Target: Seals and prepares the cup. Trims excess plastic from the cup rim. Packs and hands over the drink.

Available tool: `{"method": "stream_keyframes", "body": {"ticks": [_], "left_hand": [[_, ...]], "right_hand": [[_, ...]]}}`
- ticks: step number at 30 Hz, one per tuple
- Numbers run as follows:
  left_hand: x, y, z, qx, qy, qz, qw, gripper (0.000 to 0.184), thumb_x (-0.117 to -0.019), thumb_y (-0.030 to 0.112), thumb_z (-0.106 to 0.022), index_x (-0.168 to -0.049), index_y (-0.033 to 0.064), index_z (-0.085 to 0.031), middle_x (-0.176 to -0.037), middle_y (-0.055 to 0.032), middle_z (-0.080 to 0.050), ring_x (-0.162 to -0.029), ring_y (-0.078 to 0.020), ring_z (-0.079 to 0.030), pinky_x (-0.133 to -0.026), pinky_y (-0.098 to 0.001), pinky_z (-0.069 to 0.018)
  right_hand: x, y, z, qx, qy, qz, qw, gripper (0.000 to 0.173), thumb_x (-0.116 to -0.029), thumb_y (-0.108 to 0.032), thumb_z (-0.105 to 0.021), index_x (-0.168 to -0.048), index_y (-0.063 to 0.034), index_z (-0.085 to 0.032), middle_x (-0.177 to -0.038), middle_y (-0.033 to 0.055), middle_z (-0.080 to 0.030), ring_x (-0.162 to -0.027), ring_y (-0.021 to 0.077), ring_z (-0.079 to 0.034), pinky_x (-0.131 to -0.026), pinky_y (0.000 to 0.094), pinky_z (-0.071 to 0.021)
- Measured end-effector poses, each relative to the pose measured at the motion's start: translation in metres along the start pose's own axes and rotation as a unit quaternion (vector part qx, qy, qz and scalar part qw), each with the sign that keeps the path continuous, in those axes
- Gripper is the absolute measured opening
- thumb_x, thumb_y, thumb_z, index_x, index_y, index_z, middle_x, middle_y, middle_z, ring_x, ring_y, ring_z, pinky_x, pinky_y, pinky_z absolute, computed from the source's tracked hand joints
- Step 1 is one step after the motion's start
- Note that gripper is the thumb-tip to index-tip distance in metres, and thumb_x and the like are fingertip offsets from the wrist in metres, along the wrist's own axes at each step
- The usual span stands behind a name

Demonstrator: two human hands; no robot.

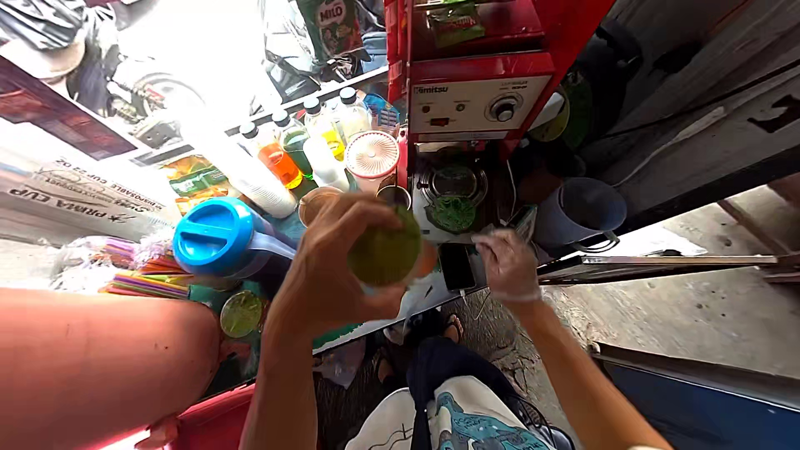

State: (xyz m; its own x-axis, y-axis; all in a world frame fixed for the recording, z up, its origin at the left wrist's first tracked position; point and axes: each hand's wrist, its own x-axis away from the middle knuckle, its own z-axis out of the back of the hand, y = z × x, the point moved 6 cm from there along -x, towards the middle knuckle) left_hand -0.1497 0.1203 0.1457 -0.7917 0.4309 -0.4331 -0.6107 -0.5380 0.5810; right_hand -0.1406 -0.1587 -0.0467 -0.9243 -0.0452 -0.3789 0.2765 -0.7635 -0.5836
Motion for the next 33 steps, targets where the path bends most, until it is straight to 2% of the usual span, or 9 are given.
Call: {"method": "stream_keyframes", "body": {"ticks": [3, 5, 8, 12, 17, 20, 24, 30, 33], "left_hand": [[0.067, -0.038, -0.026, 0.008, 0.017, 0.128, 0.992, 0.061, -0.0607, 0.037, -0.091, -0.114, 0.0158, -0.069, -0.124, -0.0057, -0.064, -0.113, -0.0185, -0.063, -0.090, -0.0417, -0.0596], [0.100, -0.071, -0.052, -0.023, 0.017, 0.214, 0.976, 0.062, -0.0616, 0.044, -0.091, -0.114, 0.0151, -0.072, -0.121, -0.0110, -0.065, -0.109, -0.0258, -0.064, -0.089, -0.0482, -0.0567], [0.129, -0.112, -0.081, -0.068, 0.039, 0.322, 0.943, 0.060, -0.0623, 0.046, -0.089, -0.112, 0.0162, -0.075, -0.120, -0.0177, -0.063, -0.111, -0.0348, -0.061, -0.091, -0.0531, -0.0533], [0.141, -0.139, -0.095, -0.108, 0.075, 0.421, 0.898, 0.060, -0.0631, 0.046, -0.089, -0.114, 0.0186, -0.075, -0.123, -0.0229, -0.059, -0.115, -0.0396, -0.058, -0.092, -0.0547, -0.0510], [0.142, -0.150, -0.083, -0.089, 0.028, 0.483, 0.871, 0.063, -0.0769, 0.062, -0.081, -0.123, 0.0201, -0.070, -0.127, -0.0246, -0.057, -0.120, -0.0422, -0.056, -0.093, -0.0579, -0.0497], [0.143, -0.165, -0.076, -0.014, 0.011, 0.427, 0.904, 0.045, -0.0925, 0.048, -0.072, -0.123, 0.0150, -0.071, -0.129, -0.0247, -0.057, -0.122, -0.0408, -0.055, -0.100, -0.0556, -0.0465], [0.165, -0.188, -0.098, 0.182, -0.003, 0.285, 0.941, 0.055, -0.0871, 0.027, -0.079, -0.138, 0.0161, -0.064, -0.154, -0.0154, -0.046, -0.139, -0.0265, -0.050, -0.110, -0.0466, -0.0478], [0.187, -0.160, -0.103, 0.072, 0.171, 0.377, 0.907, 0.061, -0.0754, 0.045, -0.086, -0.120, 0.0072, -0.069, -0.126, -0.0208, -0.058, -0.119, -0.0358, -0.056, -0.101, -0.0501, -0.0479], [0.188, -0.159, -0.103, 0.055, 0.197, 0.390, 0.898, 0.063, -0.0761, 0.045, -0.086, -0.120, 0.0054, -0.067, -0.124, -0.0221, -0.058, -0.118, -0.0372, -0.056, -0.101, -0.0497, -0.0472]], "right_hand": [[0.049, -0.015, -0.020, -0.092, -0.073, -0.162, 0.980, 0.051, -0.0897, -0.028, -0.076, -0.124, 0.0071, -0.062, -0.107, 0.0237, -0.070, -0.095, 0.0338, -0.071, -0.084, 0.0508, -0.0604], [0.037, -0.021, -0.034, -0.126, -0.177, -0.210, 0.953, 0.041, -0.0985, -0.033, -0.067, -0.120, 0.0023, -0.068, -0.107, 0.0200, -0.073, -0.099, 0.0319, -0.071, -0.091, 0.0535, -0.0574], [-0.010, -0.009, -0.043, -0.088, -0.129, -0.214, 0.964, 0.039, -0.1076, -0.034, -0.053, -0.114, -0.0008, -0.072, -0.106, 0.0197, -0.074, -0.100, 0.0363, -0.071, -0.092, 0.0616, -0.0530], [-0.026, -0.014, -0.087, -0.050, -0.093, -0.151, 0.983, 0.071, -0.0980, -0.032, -0.068, -0.157, -0.0082, -0.037, -0.152, 0.0220, -0.050, -0.128, 0.0421, -0.058, -0.103, 0.0627, -0.0493], [-0.003, -0.023, -0.149, 0.187, -0.251, -0.307, 0.899, 0.048, -0.0951, -0.039, -0.069, -0.122, 0.0010, -0.069, -0.137, 0.0284, -0.057, -0.125, 0.0453, -0.058, -0.097, 0.0620, -0.0495], [0.000, -0.027, -0.161, 0.233, -0.282, -0.350, 0.862, 0.044, -0.0922, -0.032, -0.072, -0.117, 0.0049, -0.070, -0.138, 0.0278, -0.057, -0.127, 0.0430, -0.057, -0.097, 0.0600, -0.0501], [0.005, -0.035, -0.169, 0.248, -0.285, -0.359, 0.854, 0.034, -0.0903, -0.021, -0.071, -0.109, 0.0070, -0.070, -0.128, 0.0271, -0.062, -0.121, 0.0417, -0.061, -0.092, 0.0596, -0.0531], [0.081, -0.060, -0.116, 0.039, -0.170, -0.403, 0.899, 0.041, -0.0903, -0.029, -0.074, -0.116, 0.0030, -0.071, -0.116, 0.0251, -0.069, -0.113, 0.0402, -0.065, -0.099, 0.0604, -0.0498], [0.156, -0.109, -0.109, -0.161, -0.186, -0.459, 0.854, 0.037, -0.1052, -0.036, -0.058, -0.106, -0.0007, -0.070, -0.089, 0.0112, -0.069, -0.076, 0.0211, -0.065, -0.073, 0.0414, -0.0550]]}}
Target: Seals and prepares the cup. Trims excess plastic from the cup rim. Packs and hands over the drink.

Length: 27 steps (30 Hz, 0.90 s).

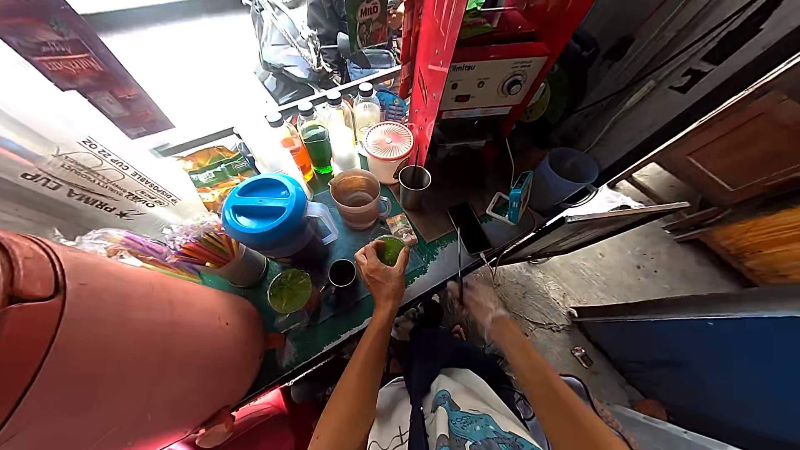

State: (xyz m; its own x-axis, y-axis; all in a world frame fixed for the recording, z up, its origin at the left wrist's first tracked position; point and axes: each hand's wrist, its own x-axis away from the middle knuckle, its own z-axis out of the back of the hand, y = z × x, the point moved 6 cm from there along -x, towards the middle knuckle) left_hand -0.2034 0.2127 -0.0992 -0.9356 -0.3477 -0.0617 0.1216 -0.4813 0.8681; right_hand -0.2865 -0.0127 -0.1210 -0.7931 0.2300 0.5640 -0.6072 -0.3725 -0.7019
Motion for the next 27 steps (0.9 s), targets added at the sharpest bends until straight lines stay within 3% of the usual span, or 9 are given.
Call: {"method": "stream_keyframes", "body": {"ticks": [2, 4, 6, 10, 15, 19, 27], "left_hand": [[-0.001, -0.001, 0.002, 0.000, -0.005, 0.001, 1.000, 0.062, -0.0768, 0.046, -0.086, -0.120, 0.0053, -0.067, -0.124, -0.0223, -0.057, -0.118, -0.0375, -0.056, -0.101, -0.0500, -0.0473], [-0.004, -0.002, 0.004, 0.003, -0.007, 0.002, 1.000, 0.062, -0.0774, 0.046, -0.085, -0.121, 0.0054, -0.066, -0.126, -0.0223, -0.057, -0.118, -0.0376, -0.055, -0.100, -0.0507, -0.0472], [-0.005, -0.004, 0.005, 0.009, -0.008, 0.003, 1.000, 0.062, -0.0783, 0.047, -0.084, -0.121, 0.0061, -0.066, -0.126, -0.0216, -0.056, -0.118, -0.0367, -0.055, -0.100, -0.0504, -0.0471], [-0.004, -0.006, 0.006, 0.010, -0.008, -0.005, 1.000, 0.063, -0.0786, 0.048, -0.084, -0.122, 0.0066, -0.065, -0.126, -0.0197, -0.055, -0.118, -0.0351, -0.055, -0.099, -0.0497, -0.0475], [-0.002, -0.006, 0.005, 0.012, 0.002, -0.013, 1.000, 0.061, -0.0792, 0.047, -0.083, -0.121, 0.0070, -0.065, -0.125, -0.0186, -0.056, -0.117, -0.0335, -0.055, -0.099, -0.0479, -0.0472], [-0.004, -0.008, 0.005, 0.016, 0.003, -0.015, 1.000, 0.061, -0.0790, 0.048, -0.083, -0.121, 0.0074, -0.065, -0.125, -0.0180, -0.056, -0.118, -0.0327, -0.055, -0.100, -0.0470, -0.0468], [0.000, -0.007, 0.004, 0.014, -0.013, -0.038, 0.999, 0.058, -0.0815, 0.047, -0.081, -0.121, 0.0065, -0.067, -0.128, -0.0199, -0.056, -0.119, -0.0339, -0.056, -0.101, -0.0473, -0.0474]], "right_hand": [[0.038, 0.020, -0.037, -0.145, -0.130, 0.003, 0.981, 0.055, -0.1127, -0.039, -0.028, -0.095, -0.0013, -0.064, -0.079, 0.0038, -0.066, -0.064, 0.0117, -0.060, -0.063, 0.0296, -0.0522], [0.050, 0.025, -0.066, -0.207, -0.232, 0.043, 0.949, 0.062, -0.1097, -0.045, -0.017, -0.094, -0.0041, -0.062, -0.085, 0.0007, -0.066, -0.070, 0.0083, -0.061, -0.066, 0.0253, -0.0526], [0.046, 0.018, -0.087, -0.222, -0.273, 0.081, 0.933, 0.061, -0.1084, -0.050, -0.019, -0.093, -0.0074, -0.060, -0.087, -0.0010, -0.065, -0.072, 0.0064, -0.060, -0.066, 0.0228, -0.0516], [0.026, -0.005, -0.113, -0.246, -0.290, 0.100, 0.920, 0.058, -0.1060, -0.056, -0.026, -0.087, -0.0119, -0.058, -0.079, -0.0038, -0.061, -0.068, 0.0055, -0.058, -0.062, 0.0212, -0.0495], [0.016, -0.029, -0.119, -0.285, -0.258, 0.058, 0.921, 0.054, -0.1121, -0.041, -0.020, -0.085, -0.0115, -0.054, -0.073, -0.0025, -0.056, -0.062, 0.0067, -0.054, -0.060, 0.0211, -0.0473], [0.020, -0.034, -0.111, -0.285, -0.217, 0.051, 0.932, 0.047, -0.1134, -0.029, -0.026, -0.078, -0.0125, -0.052, -0.065, -0.0043, -0.053, -0.055, 0.0050, -0.050, -0.054, 0.0190, -0.0449], [0.009, -0.030, -0.095, -0.251, -0.253, 0.053, 0.933, 0.046, -0.1127, -0.034, -0.027, -0.080, -0.0135, -0.051, -0.066, -0.0051, -0.052, -0.054, 0.0035, -0.048, -0.052, 0.0176, -0.0417]]}}
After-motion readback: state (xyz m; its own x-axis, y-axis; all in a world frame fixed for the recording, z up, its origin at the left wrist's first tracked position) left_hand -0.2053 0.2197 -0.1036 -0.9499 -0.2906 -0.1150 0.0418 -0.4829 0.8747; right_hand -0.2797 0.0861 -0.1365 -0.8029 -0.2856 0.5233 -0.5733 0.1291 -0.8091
